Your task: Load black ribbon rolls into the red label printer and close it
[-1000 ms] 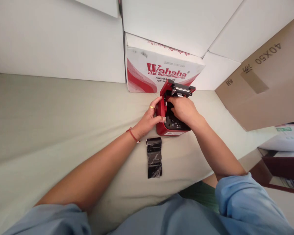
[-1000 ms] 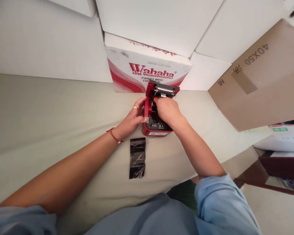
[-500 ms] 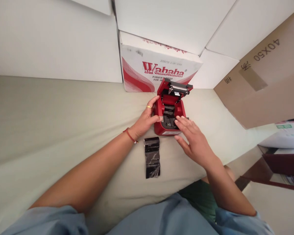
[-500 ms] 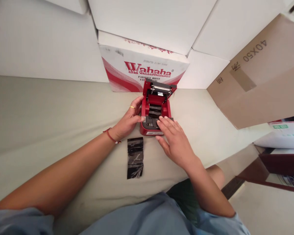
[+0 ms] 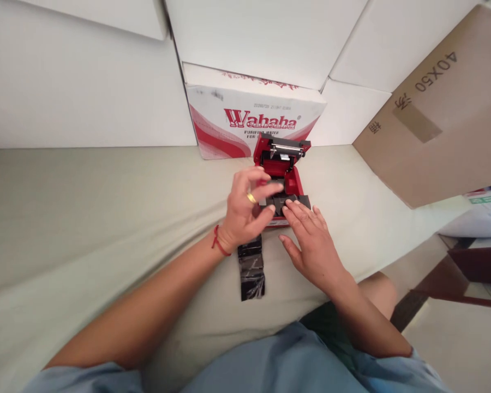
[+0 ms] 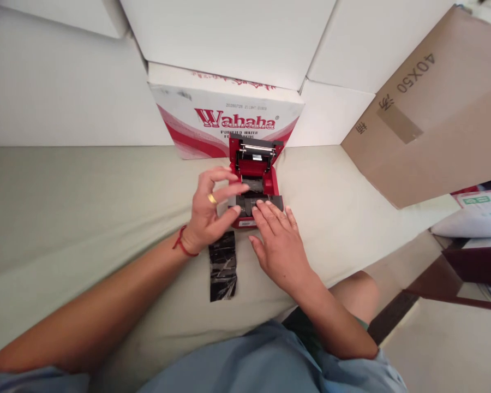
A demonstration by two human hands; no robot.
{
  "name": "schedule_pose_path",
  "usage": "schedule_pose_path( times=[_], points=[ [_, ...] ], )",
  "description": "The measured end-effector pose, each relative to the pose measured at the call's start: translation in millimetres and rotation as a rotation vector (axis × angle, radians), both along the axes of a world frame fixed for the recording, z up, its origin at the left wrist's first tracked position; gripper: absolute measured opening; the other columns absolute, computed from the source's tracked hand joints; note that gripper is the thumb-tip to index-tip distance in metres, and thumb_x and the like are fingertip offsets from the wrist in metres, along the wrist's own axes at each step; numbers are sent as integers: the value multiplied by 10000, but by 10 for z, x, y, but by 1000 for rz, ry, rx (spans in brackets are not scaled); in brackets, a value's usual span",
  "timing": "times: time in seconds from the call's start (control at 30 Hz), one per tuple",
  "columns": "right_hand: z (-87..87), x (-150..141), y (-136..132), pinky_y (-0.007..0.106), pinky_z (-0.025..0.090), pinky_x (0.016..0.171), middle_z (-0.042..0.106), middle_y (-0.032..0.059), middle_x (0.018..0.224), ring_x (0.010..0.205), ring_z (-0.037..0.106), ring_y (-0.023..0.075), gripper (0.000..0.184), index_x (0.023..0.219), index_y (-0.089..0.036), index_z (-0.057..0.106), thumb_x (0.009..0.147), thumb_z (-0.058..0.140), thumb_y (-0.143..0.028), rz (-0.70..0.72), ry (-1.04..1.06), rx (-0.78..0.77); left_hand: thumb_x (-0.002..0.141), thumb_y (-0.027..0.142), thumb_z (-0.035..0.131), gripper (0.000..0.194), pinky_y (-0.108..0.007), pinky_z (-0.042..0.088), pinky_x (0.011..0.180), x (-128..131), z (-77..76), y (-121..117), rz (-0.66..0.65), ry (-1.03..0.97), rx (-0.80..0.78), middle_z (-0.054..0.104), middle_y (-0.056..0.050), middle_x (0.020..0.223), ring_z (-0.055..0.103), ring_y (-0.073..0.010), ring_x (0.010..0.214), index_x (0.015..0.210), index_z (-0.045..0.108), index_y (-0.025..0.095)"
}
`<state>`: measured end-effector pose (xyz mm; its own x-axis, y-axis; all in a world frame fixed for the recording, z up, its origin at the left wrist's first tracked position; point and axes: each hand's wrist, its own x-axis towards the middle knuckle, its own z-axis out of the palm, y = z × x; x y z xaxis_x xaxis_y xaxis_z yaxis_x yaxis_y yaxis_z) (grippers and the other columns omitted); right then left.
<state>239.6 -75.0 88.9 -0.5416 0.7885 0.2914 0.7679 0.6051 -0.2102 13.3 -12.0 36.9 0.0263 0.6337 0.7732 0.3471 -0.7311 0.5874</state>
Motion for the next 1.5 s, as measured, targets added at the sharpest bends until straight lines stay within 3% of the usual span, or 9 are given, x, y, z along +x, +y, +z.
schedule_pose_path(
  times=[0.17,0.3,0.5,0.63,0.73,0.9,1.1,1.33,1.5],
  points=[
    [186,108,323,587,494,1345,818,119,1499,1418,763,299,391,1459,-274,767,1172,577,-460,-19,278,-118,925,197,672,330,-581,597,1089,81,38,-64,-87,162,58,790,-66,1058,708,-321,1233,1155,870,328],
    [262,55,1037,536,535,1303,783,138,1551,1479,719,298,477,1468,-253,754,1166,524,-543,-232,485,-32,904,201,690,246,-604,596,1086,87,-14,-30,-89,163,13,801,-73,1054,705,-336,1245,1007,880,318],
    [308,-231,1760,475,566,1253,765,150,1570,1473,717,274,592,1544,-202,712,1199,375,-546,-239,525,-16,892,191,702,273,-622,604,1093,85,-23,-25,-82,153,34,789,-84,1128,676,-344,1286,1046,884,324],
    [321,-206,1505,484,605,1197,861,113,1369,1309,806,275,645,1337,-239,840,1219,312,-589,-234,507,18,860,232,730,262,-716,524,1201,88,-59,-24,-22,171,11,753,-91,1280,608,-392,1418,1029,890,352],
    [241,-70,1172,585,477,1338,870,84,1372,1396,781,289,584,1264,-279,866,1222,356,-561,-225,432,69,842,237,755,254,-752,410,1306,75,-80,-16,-6,156,41,697,-71,1453,496,-423,1574,1020,882,366],
    [50,107,798,672,376,1397,745,138,1612,1569,664,324,466,1455,-257,794,1177,512,-504,-91,194,-8,879,278,744,236,-761,255,1403,40,-44,-39,-51,170,-15,712,-53,1472,470,-428,1654,1069,857,360],
    [10,92,737,680,371,1409,655,180,1699,1633,595,341,523,1574,-196,708,1156,570,-477,-70,83,16,1049,392,628,610,-690,151,1483,-24,-46,-4,-59,-38,-187,765,-105,1533,649,-358,1564,1648,543,309],
    [24,66,704,633,368,1421,696,174,1660,1607,625,324,484,1528,-184,735,1172,539,-446,-73,22,63,1118,462,605,554,-622,432,1386,-106,-175,163,-111,-204,-268,852,-80,1269,722,-316,1456,1643,535,296],
    [-133,38,697,625,404,1400,674,160,1691,1642,586,302,506,1580,-211,699,1181,441,-384,-115,129,84,987,611,787,833,-623,253,1485,-129,-375,268,-147,-266,-270,536,-95,1780,435,-368,1729,1712,463,359]
  ],
)
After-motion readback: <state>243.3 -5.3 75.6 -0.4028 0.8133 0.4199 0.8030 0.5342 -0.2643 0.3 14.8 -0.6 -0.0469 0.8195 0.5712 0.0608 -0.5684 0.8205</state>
